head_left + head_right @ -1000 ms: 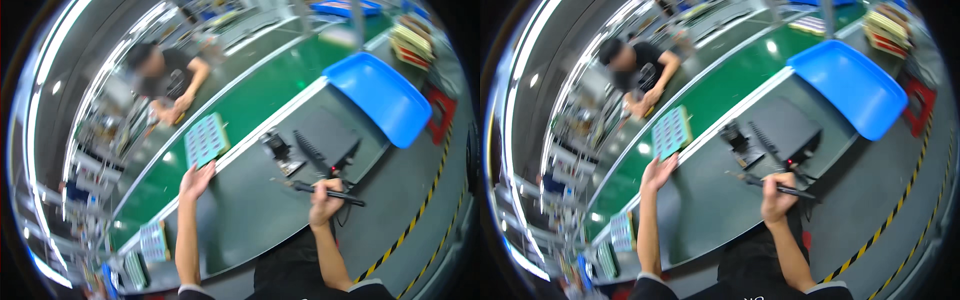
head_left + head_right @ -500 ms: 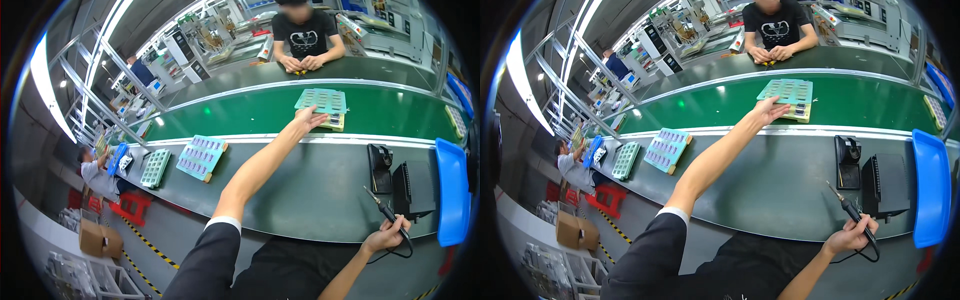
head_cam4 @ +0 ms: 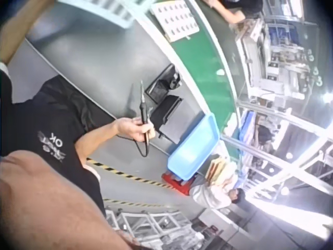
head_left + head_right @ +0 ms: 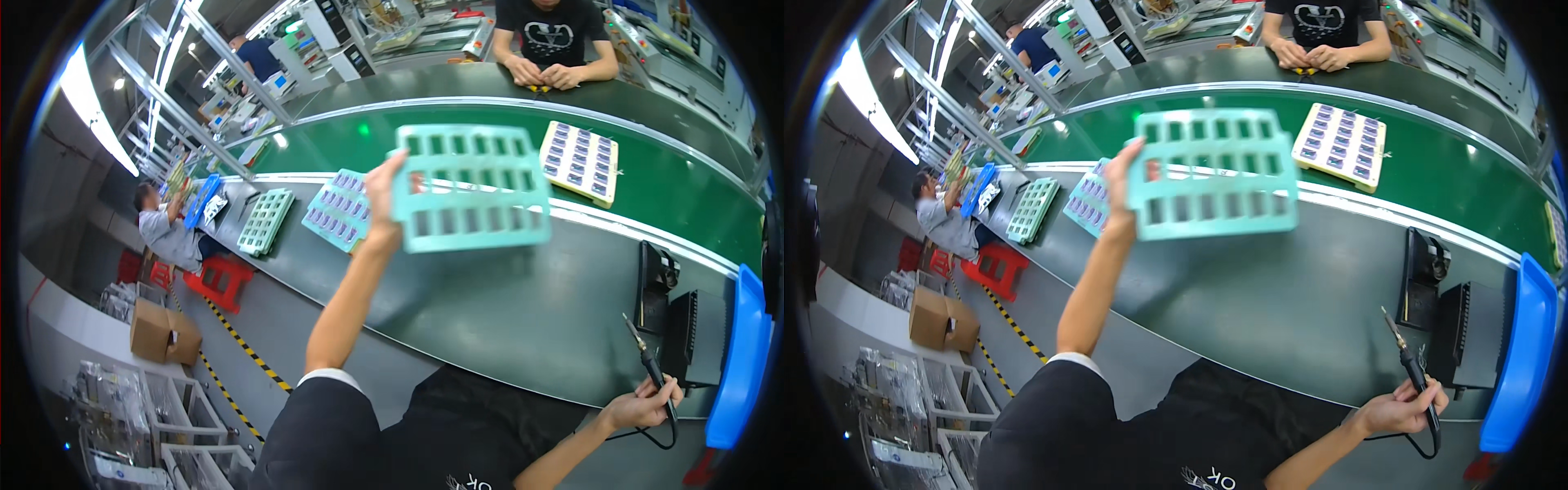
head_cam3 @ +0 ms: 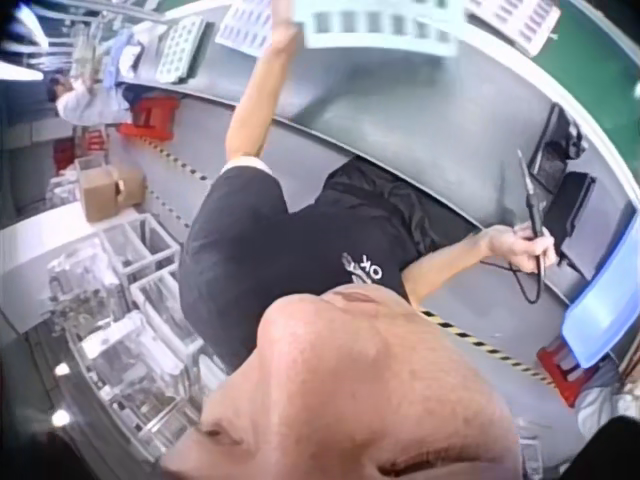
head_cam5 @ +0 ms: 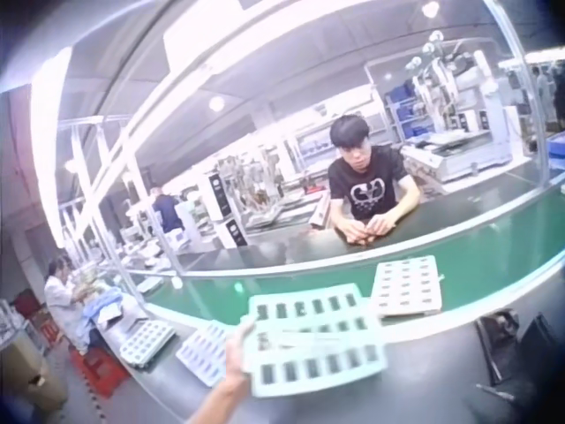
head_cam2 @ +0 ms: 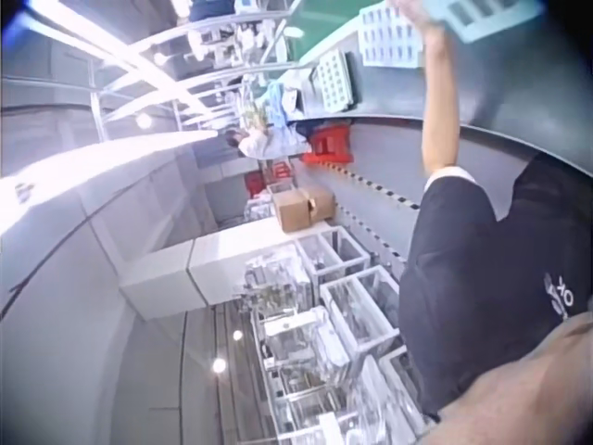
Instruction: Soldering electronic components onto small circuit boards held in a tray.
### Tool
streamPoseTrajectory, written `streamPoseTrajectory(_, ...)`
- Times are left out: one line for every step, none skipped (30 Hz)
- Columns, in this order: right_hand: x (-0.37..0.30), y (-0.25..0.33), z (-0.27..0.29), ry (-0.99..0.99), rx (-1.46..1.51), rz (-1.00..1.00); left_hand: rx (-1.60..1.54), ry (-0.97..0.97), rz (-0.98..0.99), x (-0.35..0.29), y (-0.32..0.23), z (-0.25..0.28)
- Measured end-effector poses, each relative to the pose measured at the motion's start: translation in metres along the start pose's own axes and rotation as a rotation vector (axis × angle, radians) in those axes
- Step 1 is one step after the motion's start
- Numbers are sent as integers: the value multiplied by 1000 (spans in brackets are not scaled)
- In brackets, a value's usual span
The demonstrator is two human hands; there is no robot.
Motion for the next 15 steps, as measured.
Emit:
streamPoseTrajectory(-1, 0, 1, 2, -9, -5, -25, -13, -40, -10, -6, 37)
streamPoseTrajectory(-2, 0, 1, 3, -2, -7, 63, -74, 0, -26, -19, 70)
streamPoseTrajectory(-3, 1, 0, 5, 9, -10, 154, -147, -2, -41, -36, 106)
streamPoseTrajectory(-1, 3, 1, 7, 3, -19, 162, -177, -15, -46, -34, 151)
streamPoseTrajectory(-1, 2, 0, 18, -10, -7, 174, -246, -77, -52, -35, 193)
streamPoseTrajectory(-1, 2, 0, 28, -26, 5, 100, -378, -74, -58, -33, 231)
streamPoseTrajectory(-1, 1, 0, 36, -19, 11, 89, -412, -95, -64, -34, 272)
streamPoseTrajectory(-2, 0, -2, 43, -22, 5, 147, -502, -111, -71, -33, 315)
streamPoseTrajectory(-3, -1, -2, 31, -30, -3, 209, -591, -129, -80, -32, 356)
streamPoseTrajectory(-3, 0, -1, 16, -40, -7, 244, -639, -131, -86, -27, 390)
streamPoseTrajectory(-4, -1, -2, 19, -49, -7, 282, -684, -138, -91, -22, 425)
streamPoseTrajectory(-5, -3, -4, 24, -49, -12, 309, -736, -55, -99, -12, 470)
streamPoseTrajectory(-6, -7, -4, 29, -49, -21, 264, -769, -39, -108, -3, 514)
streamPoseTrajectory(-8, -11, -4, 35, -44, -20, 213, -799, -18, -114, 12, 546)
streamPoseTrajectory(-9, -11, -6, 36, -67, -15, 110, -888, -42, -119, 35, 564)
Point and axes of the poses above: each hand's wrist, its own x-axis towards the middle knuckle, its own z-axis out of the back of the hand, y = z × x, the point moved 8 cm from there along x, towards the middle knuckle, and after that the axes turned 14 degrees about y, right-handed, at the moved point
